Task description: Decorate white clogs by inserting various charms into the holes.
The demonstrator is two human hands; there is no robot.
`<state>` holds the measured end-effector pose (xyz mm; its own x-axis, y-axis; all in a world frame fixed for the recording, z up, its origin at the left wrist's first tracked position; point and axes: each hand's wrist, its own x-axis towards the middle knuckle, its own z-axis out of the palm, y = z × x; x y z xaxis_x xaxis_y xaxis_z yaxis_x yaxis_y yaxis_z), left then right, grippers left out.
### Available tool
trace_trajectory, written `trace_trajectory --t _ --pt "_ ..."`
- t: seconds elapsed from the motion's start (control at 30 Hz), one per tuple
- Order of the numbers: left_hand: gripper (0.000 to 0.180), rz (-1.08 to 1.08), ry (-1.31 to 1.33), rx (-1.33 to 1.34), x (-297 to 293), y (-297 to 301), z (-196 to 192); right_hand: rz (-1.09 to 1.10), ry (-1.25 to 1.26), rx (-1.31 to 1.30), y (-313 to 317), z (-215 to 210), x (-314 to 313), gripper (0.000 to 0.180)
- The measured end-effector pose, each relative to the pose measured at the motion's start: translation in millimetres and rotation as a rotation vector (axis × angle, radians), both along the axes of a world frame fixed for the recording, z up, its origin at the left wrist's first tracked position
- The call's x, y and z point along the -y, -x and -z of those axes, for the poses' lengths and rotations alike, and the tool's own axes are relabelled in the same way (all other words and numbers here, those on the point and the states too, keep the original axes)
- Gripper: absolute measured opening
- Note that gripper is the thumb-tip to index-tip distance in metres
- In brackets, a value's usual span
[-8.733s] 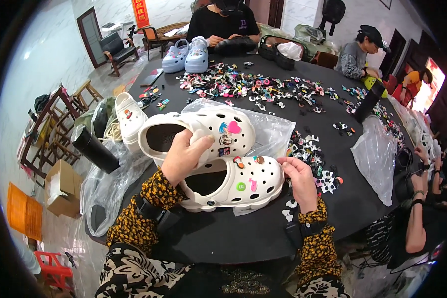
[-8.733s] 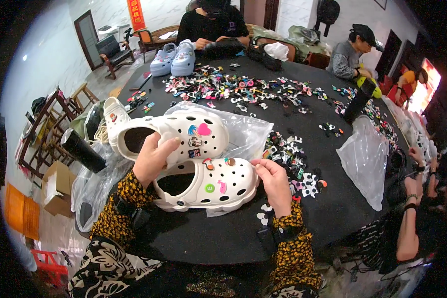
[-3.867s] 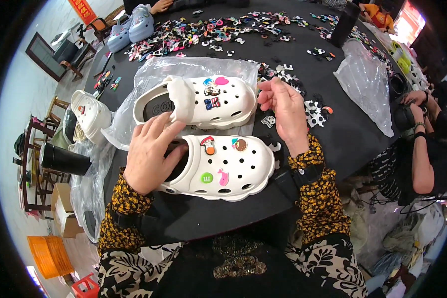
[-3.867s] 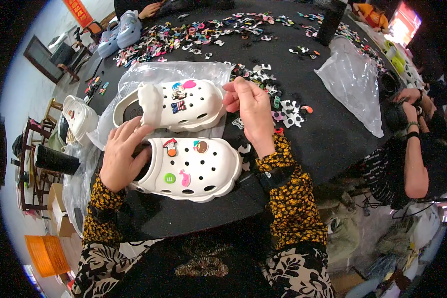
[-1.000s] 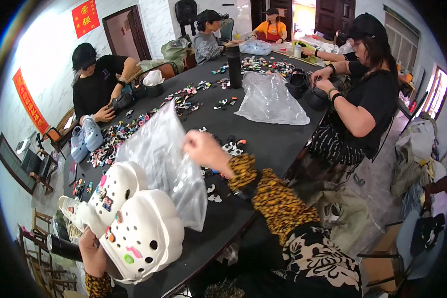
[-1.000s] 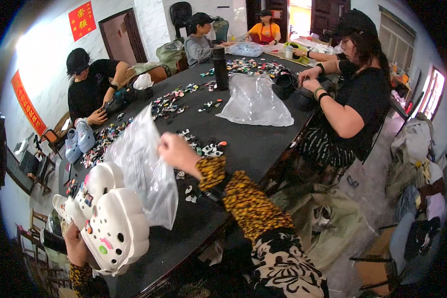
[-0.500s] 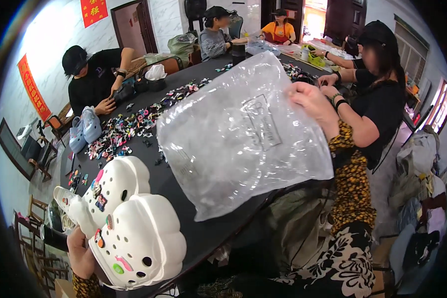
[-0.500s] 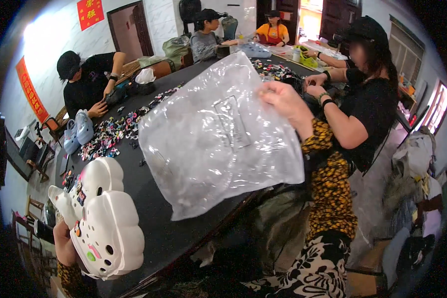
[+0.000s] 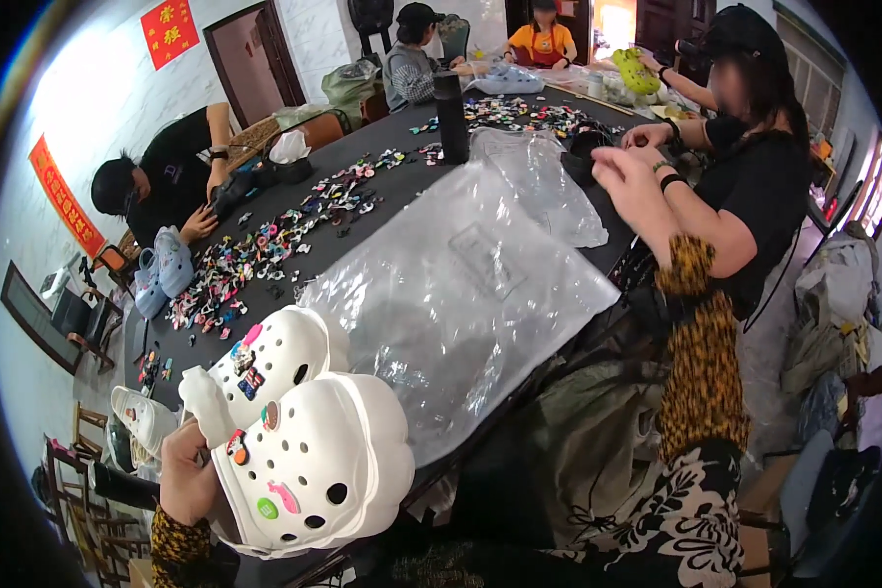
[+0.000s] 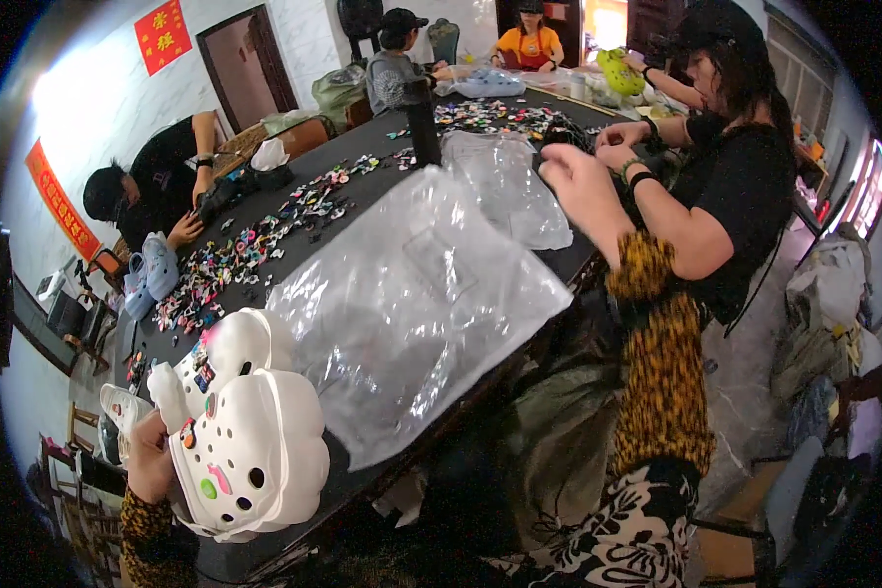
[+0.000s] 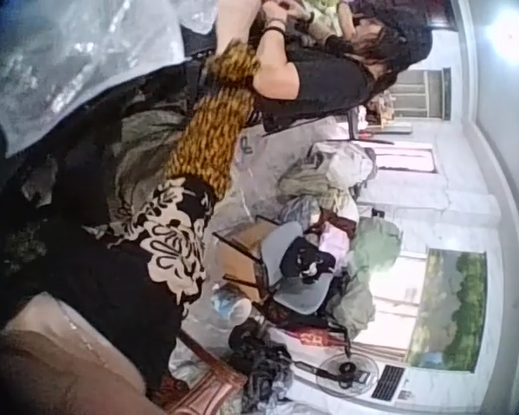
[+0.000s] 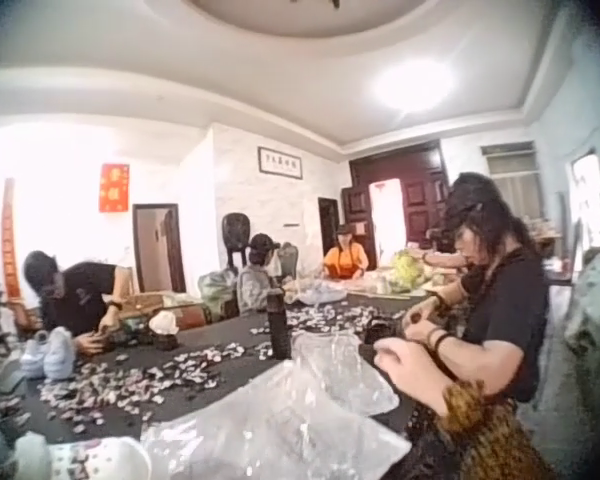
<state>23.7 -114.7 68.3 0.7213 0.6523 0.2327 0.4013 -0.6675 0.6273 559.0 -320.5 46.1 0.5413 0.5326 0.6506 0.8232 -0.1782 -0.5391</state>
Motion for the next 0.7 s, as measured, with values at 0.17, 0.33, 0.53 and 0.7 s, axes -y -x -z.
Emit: trace_trajectory --t 0.17,0.33,0.53,0.7 --pt "0.019 0.011 0.014 -0.125 -8 -15 0 -0.499 0.258 0.142 121 42 39 0.035" --pt "0.024 0.048 0.061 -0.201 -12 -28 3 -0.588 0.705 0.252 194 101 39 0.066" --pt "0.016 0.090 0.042 -0.110 8 -32 -1 -0.417 0.414 0.445 184 133 38 0.030" --pt "0.016 0.027 0.084 -0.151 19 -27 -16 -0.338 0.151 0.271 173 75 59 0.029"
